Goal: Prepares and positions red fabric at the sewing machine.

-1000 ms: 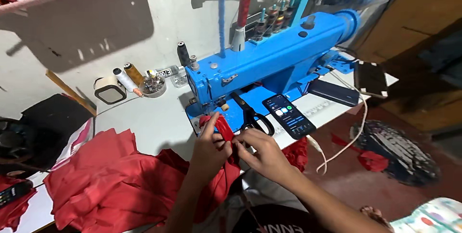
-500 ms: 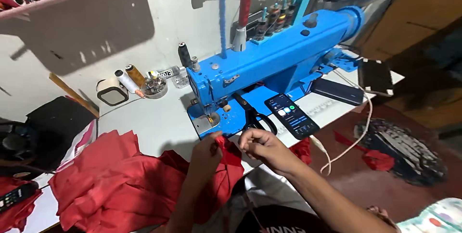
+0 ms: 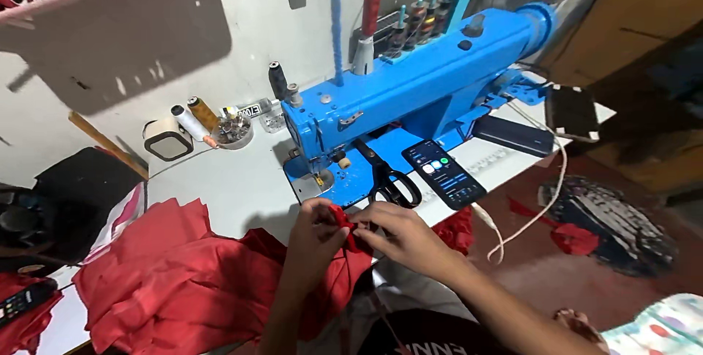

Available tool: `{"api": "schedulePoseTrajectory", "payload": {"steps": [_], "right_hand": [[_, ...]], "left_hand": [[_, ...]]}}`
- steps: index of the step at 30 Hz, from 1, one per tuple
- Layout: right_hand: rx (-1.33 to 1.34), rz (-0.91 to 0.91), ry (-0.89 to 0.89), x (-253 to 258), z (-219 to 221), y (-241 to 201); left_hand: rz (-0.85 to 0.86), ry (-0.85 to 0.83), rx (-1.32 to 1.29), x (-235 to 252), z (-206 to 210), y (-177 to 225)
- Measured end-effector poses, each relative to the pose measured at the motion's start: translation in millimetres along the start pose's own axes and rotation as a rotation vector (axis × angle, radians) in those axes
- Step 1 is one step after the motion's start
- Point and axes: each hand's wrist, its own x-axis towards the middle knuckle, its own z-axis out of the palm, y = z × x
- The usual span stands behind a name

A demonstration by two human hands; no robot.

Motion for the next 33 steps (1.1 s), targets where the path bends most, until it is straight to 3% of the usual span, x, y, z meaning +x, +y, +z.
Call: {"api": "schedulePoseTrajectory", "payload": {"steps": [4,7,12,18,24,28,30,33], "right_hand": [[0.029,0.039,-0.002,1,-1,-1],[-0.041,-0.042,-0.007,2,-2,2],[-0.204,-0.153,-0.091,4,-2,5],[0.134,0.114,-0.07,5,-8,5],[-0.164,0.061,-0.003,-2,0,10],[-0.307,0.049,-0.051,-2,1,2],[-0.282,0.066,-0.084,-3,2,1],[-0.029,0.189,-0.201,0,-6,-1]], "left_hand": [[-0.016,-0.01,-0.022,0,3,8],[-0.013,-0.028,-0.008,-1,5,9],[0.083,-0.081,0.227,-3,13,11],[0.117,-0.081,0.3,-2,12,10],[0.164,-0.05,0.384,1,11,1],[0.181,-0.023,0.387,2,11,0],[0.181,-0.023,0.382,1,11,-1],[0.167,-0.026,0.384,1,11,-1]]}}
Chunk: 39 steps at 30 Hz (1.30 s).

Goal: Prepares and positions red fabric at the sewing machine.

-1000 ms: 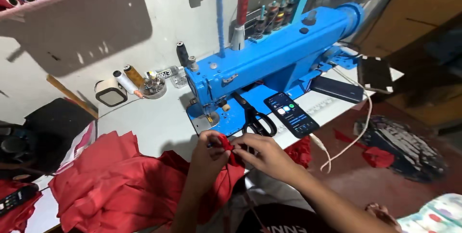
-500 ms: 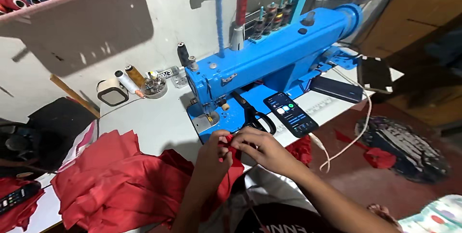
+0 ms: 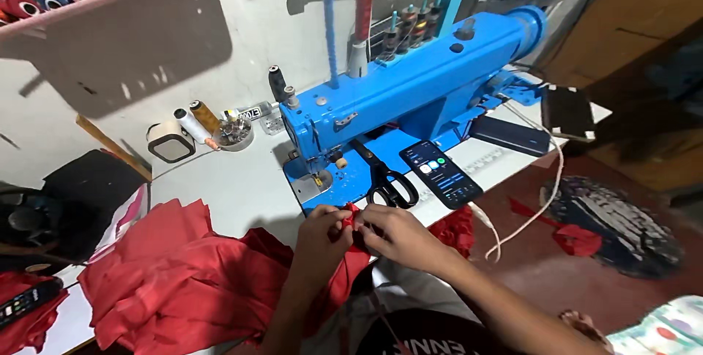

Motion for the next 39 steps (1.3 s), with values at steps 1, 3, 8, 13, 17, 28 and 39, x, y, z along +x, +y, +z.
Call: {"api": "schedulePoseTrajectory", "payload": {"steps": [1,3,8,13,17,28,39], "right_hand": [[0.094,0.016,-0.039,1,-3,0],[0.258,0.009,-0.077,2,-7,3],[0.435,-0.063,-0.062,2,-2,6],[0.512,-0.052,0.019,5,1,6],[0.72,0.056,0.059,13,-2,3],[0.989,0.147,-0.037,21,-11,-16],[1.518,0.228,-0.1,15,-10,-6]], "left_hand": [[-0.005,0.0,0.002,0,0,0],[-0.006,0.014,-0.009,-1,0,-2],[-0.043,0.058,-0.034,1,-1,-2],[-0.126,0.03,-0.044,2,-2,-9],[-0.071,-0.011,-0.152,1,-2,-11],[-0.088,-0.086,-0.492,-4,-14,10],[0.137,-0.086,-0.255,-2,-14,4]]}}
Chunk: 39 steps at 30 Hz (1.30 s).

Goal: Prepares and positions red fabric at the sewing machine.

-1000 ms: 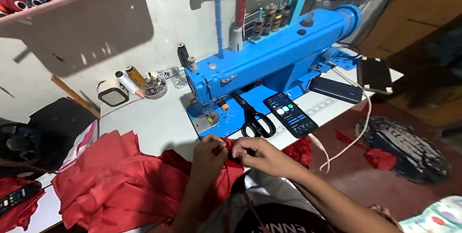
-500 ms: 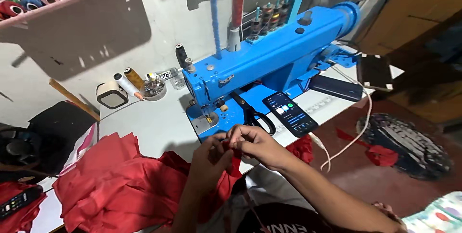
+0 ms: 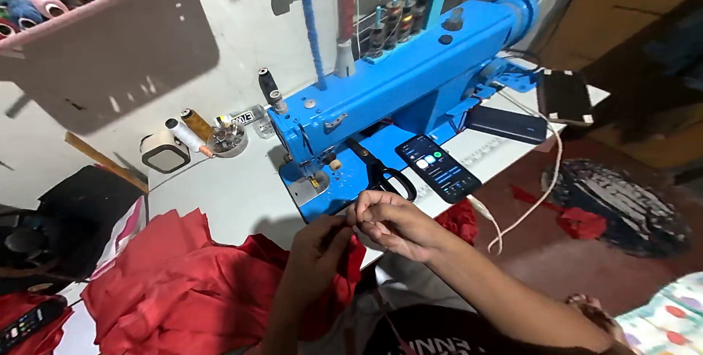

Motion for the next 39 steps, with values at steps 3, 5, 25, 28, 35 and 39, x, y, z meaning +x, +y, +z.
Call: {"api": "schedulePoseTrajectory", "payload": {"steps": [3,5,25,28,35,39], "right_hand": [[0.016,0.049,0.054,-2,1,2],[0.018,0.08,0.094,-3,1,2],[-0.021,-0.321,0.024,18,16,4],[0.023,-0.317,0.071,21,16,6],[-0.157,-0.236,0.085,11,17,1],[-0.223,-0.241,0.093,7,13,-7]], "left_hand": [[0.095,0.011,0.247,-3,2,-9],[0.117,0.013,0.357,-6,3,-14],[0.295,0.346,0.973,-1,23,-10],[0.26,0.344,0.997,-3,23,-6],[0.393,0.291,0.902,-13,11,-17],[0.435,0.293,0.922,-19,0,-23]]}}
